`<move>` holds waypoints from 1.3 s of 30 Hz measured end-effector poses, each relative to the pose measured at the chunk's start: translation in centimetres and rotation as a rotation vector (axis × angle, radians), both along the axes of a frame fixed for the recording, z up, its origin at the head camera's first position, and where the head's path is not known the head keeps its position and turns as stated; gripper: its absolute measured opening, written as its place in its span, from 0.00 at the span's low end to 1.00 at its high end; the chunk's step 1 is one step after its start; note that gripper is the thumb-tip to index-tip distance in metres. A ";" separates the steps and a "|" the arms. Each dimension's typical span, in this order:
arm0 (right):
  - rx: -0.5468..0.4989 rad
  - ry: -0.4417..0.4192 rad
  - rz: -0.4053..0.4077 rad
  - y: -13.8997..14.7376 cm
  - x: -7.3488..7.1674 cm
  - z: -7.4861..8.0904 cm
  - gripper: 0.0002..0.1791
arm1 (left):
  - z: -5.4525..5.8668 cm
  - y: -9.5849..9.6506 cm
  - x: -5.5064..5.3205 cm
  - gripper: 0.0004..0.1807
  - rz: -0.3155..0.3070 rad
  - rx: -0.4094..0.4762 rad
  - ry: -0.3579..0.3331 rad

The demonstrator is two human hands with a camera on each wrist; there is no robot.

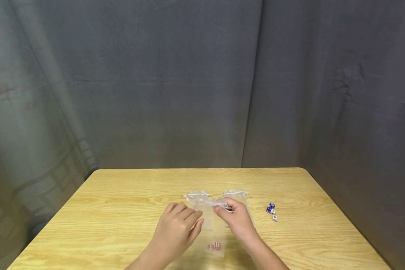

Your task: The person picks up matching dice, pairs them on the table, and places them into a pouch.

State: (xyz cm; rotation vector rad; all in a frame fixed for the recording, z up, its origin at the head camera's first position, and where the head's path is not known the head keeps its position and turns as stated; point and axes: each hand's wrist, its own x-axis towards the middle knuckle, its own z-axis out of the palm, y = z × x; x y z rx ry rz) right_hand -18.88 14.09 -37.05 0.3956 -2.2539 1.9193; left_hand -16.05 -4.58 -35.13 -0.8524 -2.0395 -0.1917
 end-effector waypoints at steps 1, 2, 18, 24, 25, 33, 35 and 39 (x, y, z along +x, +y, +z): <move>0.020 0.012 -0.024 0.0 0.0 0.0 0.07 | 0.1 -0.1 -0.1 0.07 0.003 0.018 -0.001; 0.036 0.019 -0.040 0.1 -0.1 0.0 0.06 | 0.2 -0.2 -0.2 0.06 0.009 0.034 -0.007; 0.412 0.722 -0.138 -0.3 -0.6 -1.1 0.18 | -0.5 -0.3 -1.4 0.05 0.030 0.153 -0.130; 0.381 0.852 -0.081 -0.4 -0.9 -1.2 0.18 | -0.8 -0.4 -1.5 0.11 0.059 0.119 -0.157; 0.377 0.862 -0.077 -0.4 -1.0 -1.2 0.18 | -0.9 -0.4 -1.5 0.12 0.064 0.113 -0.163; 0.371 0.856 -0.066 -0.4 -1.1 -1.6 0.17 | -1.1 -0.4 -1.4 0.06 0.082 0.053 -0.165; 0.381 0.838 -0.078 -0.4 -1.1 -1.6 0.16 | -1.1 -0.4 -1.4 0.04 0.082 0.056 -0.160; 0.406 0.765 -0.111 -0.4 -1.0 -1.8 0.17 | -1.0 -0.4 -1.3 0.02 0.070 0.071 -0.162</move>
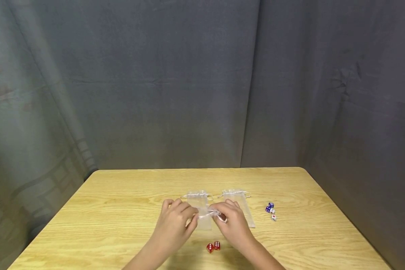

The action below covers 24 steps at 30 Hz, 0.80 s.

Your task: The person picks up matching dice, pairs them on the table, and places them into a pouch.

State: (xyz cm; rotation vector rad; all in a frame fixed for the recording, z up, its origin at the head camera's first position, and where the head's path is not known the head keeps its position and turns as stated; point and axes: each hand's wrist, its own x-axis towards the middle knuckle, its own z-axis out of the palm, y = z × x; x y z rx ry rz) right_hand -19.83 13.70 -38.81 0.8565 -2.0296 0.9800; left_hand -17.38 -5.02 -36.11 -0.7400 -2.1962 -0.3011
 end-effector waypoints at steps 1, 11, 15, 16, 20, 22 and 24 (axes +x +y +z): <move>0.001 -0.022 -0.010 0.0 0.0 0.0 0.17 | 0.1 0.0 0.0 0.02 -0.001 0.001 0.000; 0.176 -0.441 -0.110 0.4 0.3 -0.2 0.11 | 0.4 -0.5 -0.1 0.15 0.033 0.004 -0.022; 0.317 -0.556 -0.101 0.8 0.2 -0.5 0.12 | 0.5 -0.6 -0.1 0.16 0.047 0.011 -0.037; 0.350 -0.575 -0.090 0.9 0.2 -0.6 0.13 | 0.5 -0.6 -0.1 0.17 0.049 0.013 -0.038; 0.470 -0.656 -0.037 1.3 0.3 -0.9 0.15 | 0.4 -0.6 -0.1 0.17 0.056 0.020 -0.029; 0.529 -0.692 -0.018 1.4 0.5 -1.1 0.16 | 0.4 -0.5 -0.1 0.17 0.060 0.020 -0.023; 0.580 -0.720 0.000 1.6 0.6 -1.2 0.16 | 0.3 -0.5 -0.1 0.17 0.063 0.019 -0.021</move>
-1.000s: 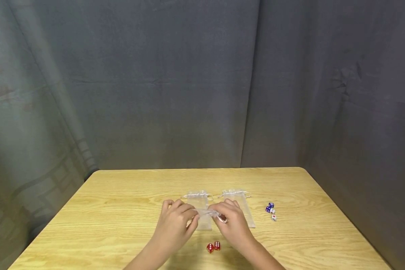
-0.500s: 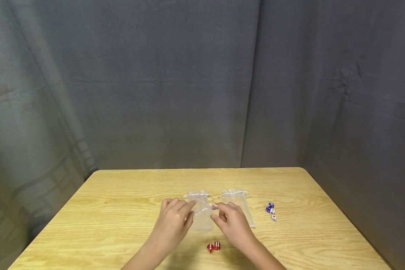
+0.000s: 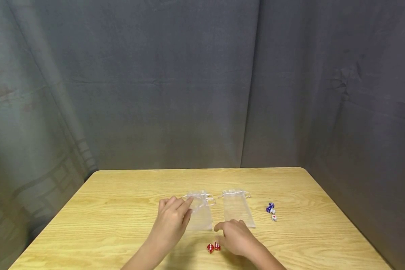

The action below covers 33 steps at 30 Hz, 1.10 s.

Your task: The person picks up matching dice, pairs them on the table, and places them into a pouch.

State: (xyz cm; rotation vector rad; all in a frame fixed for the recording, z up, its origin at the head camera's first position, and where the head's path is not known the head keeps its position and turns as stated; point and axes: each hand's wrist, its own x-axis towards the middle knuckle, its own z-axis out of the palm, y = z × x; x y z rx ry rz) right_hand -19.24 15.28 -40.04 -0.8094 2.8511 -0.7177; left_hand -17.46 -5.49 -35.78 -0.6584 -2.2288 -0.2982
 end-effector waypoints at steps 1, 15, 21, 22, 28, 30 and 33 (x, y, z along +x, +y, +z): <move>0.015 -0.015 0.012 0.1 0.1 -0.1 0.15 | 0.0 0.0 0.0 0.17 0.001 0.001 0.001; 0.057 -0.043 0.072 0.4 0.4 -1.1 0.07 | -0.1 0.0 0.1 0.16 0.002 0.006 0.007; 0.095 0.049 0.017 0.3 0.3 -1.0 0.05 | -0.2 0.0 0.1 0.16 0.002 0.012 0.003; 0.099 0.050 -0.014 0.3 0.3 -0.9 0.05 | -0.2 0.0 0.1 0.16 0.001 0.012 0.001; 0.055 0.031 -0.187 0.2 0.2 -0.5 0.04 | -0.2 0.0 0.2 0.16 0.000 0.007 -0.015; 0.032 0.079 -0.221 0.2 0.1 -0.4 0.05 | -0.2 0.0 0.2 0.17 0.000 0.005 -0.022; 0.011 0.184 -0.274 0.0 -0.2 -0.2 0.07 | -0.2 0.0 0.3 0.17 0.000 0.002 -0.032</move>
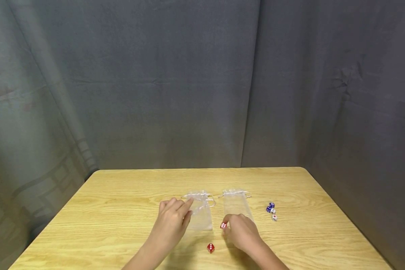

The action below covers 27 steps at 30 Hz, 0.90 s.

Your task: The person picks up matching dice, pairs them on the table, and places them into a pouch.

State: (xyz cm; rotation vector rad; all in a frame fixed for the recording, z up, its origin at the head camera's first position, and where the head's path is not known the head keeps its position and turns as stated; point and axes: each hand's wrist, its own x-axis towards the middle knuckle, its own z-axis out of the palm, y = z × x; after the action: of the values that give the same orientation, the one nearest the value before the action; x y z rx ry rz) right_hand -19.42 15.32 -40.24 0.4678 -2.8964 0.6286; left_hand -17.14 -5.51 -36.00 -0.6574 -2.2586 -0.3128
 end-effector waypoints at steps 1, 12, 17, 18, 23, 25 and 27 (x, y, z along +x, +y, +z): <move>-0.008 0.032 -0.017 0.0 -0.1 0.1 0.08 | 0.0 0.0 0.0 0.17 -0.001 0.000 -0.003; -0.257 0.429 -0.102 -0.3 -0.9 1.0 0.15 | -0.3 0.1 -0.1 0.17 -0.009 0.002 0.022; -0.410 0.654 -0.057 -0.3 -1.1 1.0 0.17 | -0.5 0.1 -0.1 0.17 -0.006 -0.004 0.026; -0.434 0.690 -0.040 -0.4 -1.1 1.0 0.17 | -0.5 0.1 -0.1 0.17 -0.005 -0.005 0.028; -0.562 0.818 0.049 -0.5 -1.3 1.1 0.22 | -0.5 0.2 0.0 0.17 -0.011 -0.003 0.024; -0.626 0.860 0.088 -0.9 -0.7 1.9 0.18 | -0.5 0.3 0.0 0.17 -0.012 -0.006 0.012; -0.687 0.900 0.133 -1.4 -0.2 2.6 0.11 | -0.5 0.3 0.1 0.17 -0.013 -0.010 -0.002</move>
State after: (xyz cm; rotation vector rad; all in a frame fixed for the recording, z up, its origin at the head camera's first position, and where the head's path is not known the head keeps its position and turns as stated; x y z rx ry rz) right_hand -19.67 13.88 -37.61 0.6210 -1.6946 1.0307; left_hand -17.01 -5.19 -36.51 -0.6775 -2.2599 -0.3082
